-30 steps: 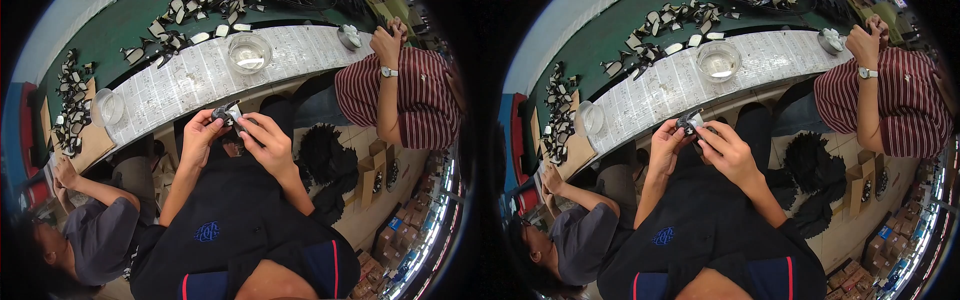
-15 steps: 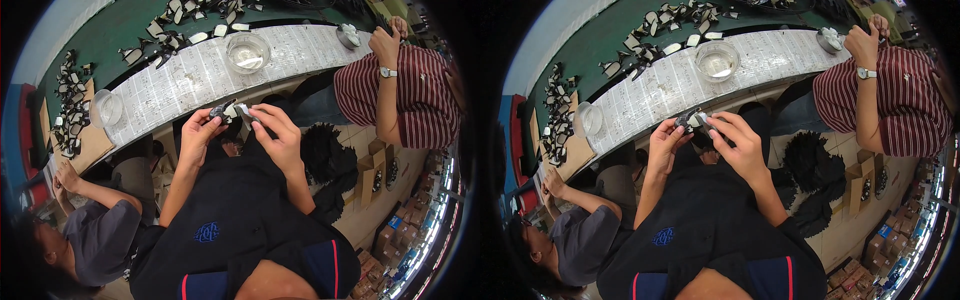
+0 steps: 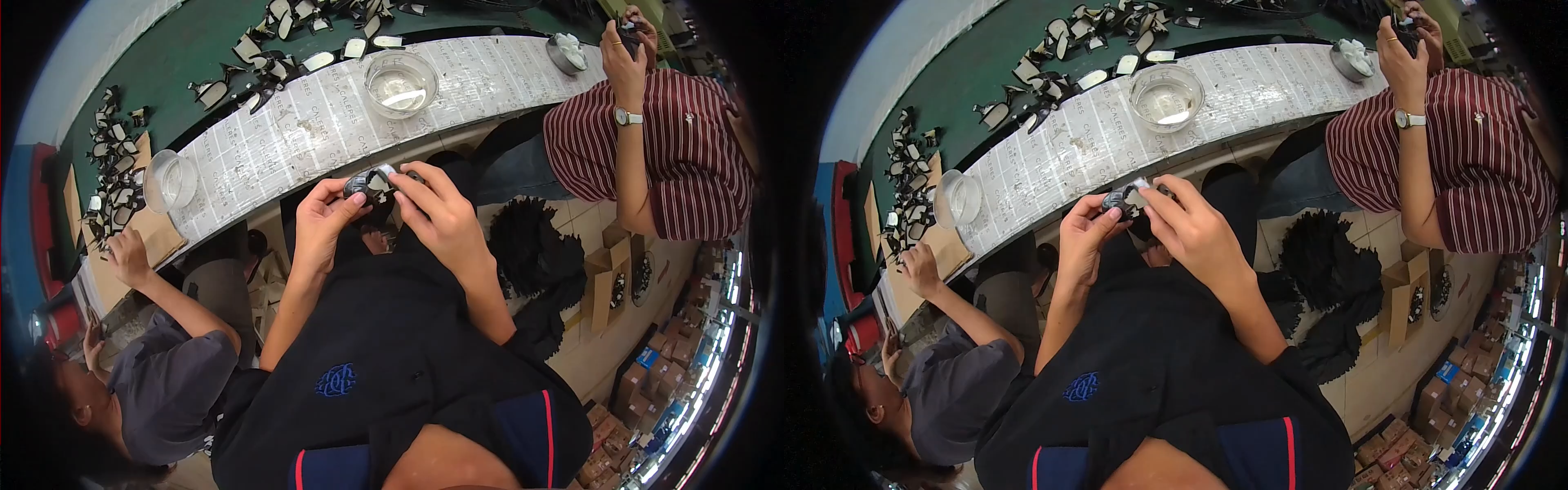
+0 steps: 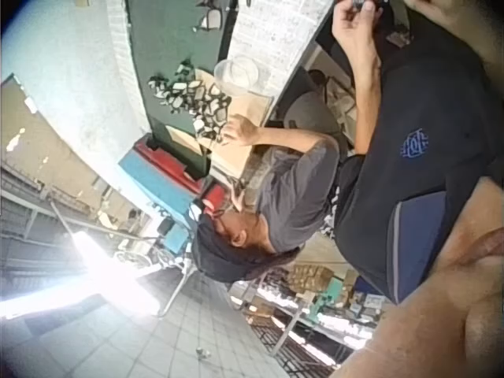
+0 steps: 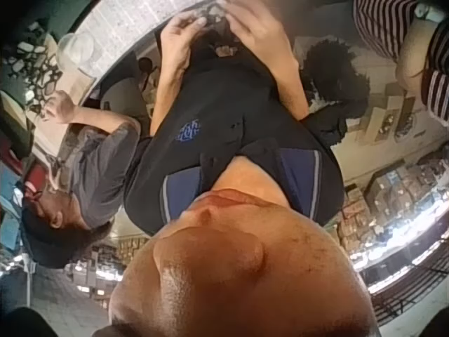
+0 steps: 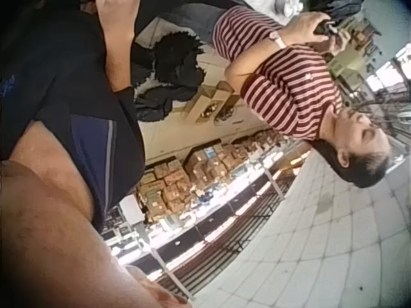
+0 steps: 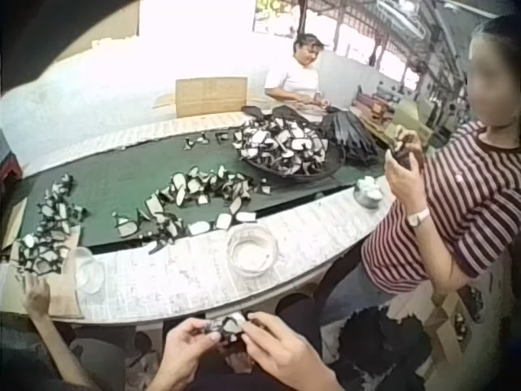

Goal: Applying glue to black shoe components and assembling them at a workbench.

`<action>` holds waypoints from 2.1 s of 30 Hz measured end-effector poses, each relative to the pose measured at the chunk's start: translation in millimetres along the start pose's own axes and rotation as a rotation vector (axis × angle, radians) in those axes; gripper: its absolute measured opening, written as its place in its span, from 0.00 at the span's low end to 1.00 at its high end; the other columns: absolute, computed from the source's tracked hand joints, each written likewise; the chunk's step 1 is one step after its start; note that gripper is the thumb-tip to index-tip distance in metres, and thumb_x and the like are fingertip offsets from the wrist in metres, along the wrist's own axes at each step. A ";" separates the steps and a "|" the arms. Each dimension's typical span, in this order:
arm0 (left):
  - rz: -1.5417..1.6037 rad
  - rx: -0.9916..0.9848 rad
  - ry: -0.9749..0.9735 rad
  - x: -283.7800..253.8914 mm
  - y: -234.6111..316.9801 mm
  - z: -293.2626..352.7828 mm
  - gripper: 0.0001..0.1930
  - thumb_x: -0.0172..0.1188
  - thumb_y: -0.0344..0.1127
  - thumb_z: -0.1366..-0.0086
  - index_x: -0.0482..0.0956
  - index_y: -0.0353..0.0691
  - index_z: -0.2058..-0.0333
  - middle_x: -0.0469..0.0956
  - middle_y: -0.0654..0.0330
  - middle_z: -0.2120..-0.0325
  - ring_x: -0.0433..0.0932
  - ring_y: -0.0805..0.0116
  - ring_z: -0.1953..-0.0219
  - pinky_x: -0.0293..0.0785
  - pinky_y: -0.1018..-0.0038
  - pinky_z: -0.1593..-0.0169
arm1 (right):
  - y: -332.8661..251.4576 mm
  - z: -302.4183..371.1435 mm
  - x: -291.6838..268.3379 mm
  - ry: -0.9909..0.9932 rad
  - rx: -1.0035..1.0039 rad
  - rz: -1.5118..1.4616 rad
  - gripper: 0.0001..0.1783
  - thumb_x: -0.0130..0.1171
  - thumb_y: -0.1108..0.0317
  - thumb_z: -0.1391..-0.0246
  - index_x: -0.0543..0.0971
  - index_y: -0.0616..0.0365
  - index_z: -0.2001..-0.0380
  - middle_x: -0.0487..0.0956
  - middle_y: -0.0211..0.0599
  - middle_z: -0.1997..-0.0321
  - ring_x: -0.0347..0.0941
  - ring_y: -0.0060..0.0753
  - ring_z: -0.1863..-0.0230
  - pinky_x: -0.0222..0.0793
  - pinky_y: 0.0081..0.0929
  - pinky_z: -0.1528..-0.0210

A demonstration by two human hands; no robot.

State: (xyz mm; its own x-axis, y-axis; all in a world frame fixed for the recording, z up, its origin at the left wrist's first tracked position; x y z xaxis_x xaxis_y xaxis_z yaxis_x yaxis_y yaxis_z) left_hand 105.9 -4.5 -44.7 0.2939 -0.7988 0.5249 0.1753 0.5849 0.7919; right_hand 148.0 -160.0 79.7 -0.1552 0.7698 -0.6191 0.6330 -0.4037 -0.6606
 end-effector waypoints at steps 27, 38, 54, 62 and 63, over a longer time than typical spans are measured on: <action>0.160 -0.128 -0.023 -2.0 -12.6 -1.0 0.10 0.58 0.32 0.29 0.75 0.35 0.53 0.81 0.60 0.59 0.82 0.73 0.57 0.82 0.67 0.47 | 1.5 8.0 5.3 -0.013 0.163 -0.220 0.16 0.66 0.71 0.45 0.80 0.64 0.54 0.77 0.46 0.53 0.80 0.41 0.58 0.80 0.28 0.59; 0.138 -0.091 -0.032 -5.3 -15.7 -1.0 0.11 0.54 0.35 0.26 0.75 0.36 0.51 0.80 0.61 0.56 0.81 0.72 0.56 0.80 0.69 0.45 | 8.7 13.0 -6.2 0.071 0.178 -0.135 0.15 0.66 0.74 0.46 0.81 0.65 0.54 0.77 0.43 0.54 0.80 0.36 0.64 0.79 0.27 0.63; 0.161 -0.108 -0.026 -3.7 -15.2 -2.0 0.11 0.54 0.35 0.26 0.75 0.35 0.50 0.79 0.64 0.56 0.81 0.74 0.57 0.80 0.70 0.46 | 15.6 11.3 -14.6 0.133 0.194 -0.057 0.13 0.65 0.77 0.45 0.81 0.64 0.56 0.78 0.43 0.55 0.80 0.36 0.65 0.79 0.27 0.65; 0.169 -0.059 -0.026 -5.6 7.1 -3.3 0.10 0.56 0.34 0.27 0.76 0.34 0.53 0.80 0.61 0.57 0.81 0.71 0.57 0.80 0.69 0.45 | 56.9 29.3 -28.5 0.219 0.289 -0.166 0.13 0.65 0.74 0.42 0.81 0.64 0.53 0.79 0.41 0.56 0.79 0.28 0.65 0.77 0.20 0.66; 0.102 0.103 0.067 -18.0 31.4 -3.4 0.10 0.56 0.32 0.28 0.75 0.34 0.52 0.79 0.59 0.57 0.81 0.70 0.57 0.80 0.68 0.45 | 67.4 38.8 -22.5 0.184 0.325 -0.195 0.13 0.65 0.74 0.42 0.81 0.65 0.54 0.79 0.41 0.57 0.79 0.29 0.65 0.78 0.21 0.66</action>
State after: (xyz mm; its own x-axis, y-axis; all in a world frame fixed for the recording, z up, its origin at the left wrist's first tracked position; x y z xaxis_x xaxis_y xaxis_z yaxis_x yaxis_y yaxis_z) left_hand 109.3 28.7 -30.3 0.3682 -0.7226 0.5851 0.0448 0.6424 0.7651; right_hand 164.7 -223.8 32.7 -0.0918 0.9109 -0.4022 0.3285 -0.3536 -0.8758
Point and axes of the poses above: each hand's wrist, its own z-axis away from the middle knuckle, its own x-axis out of the palm, y = z × x, the point moved 9 cm from there along -z, towards the middle knuckle
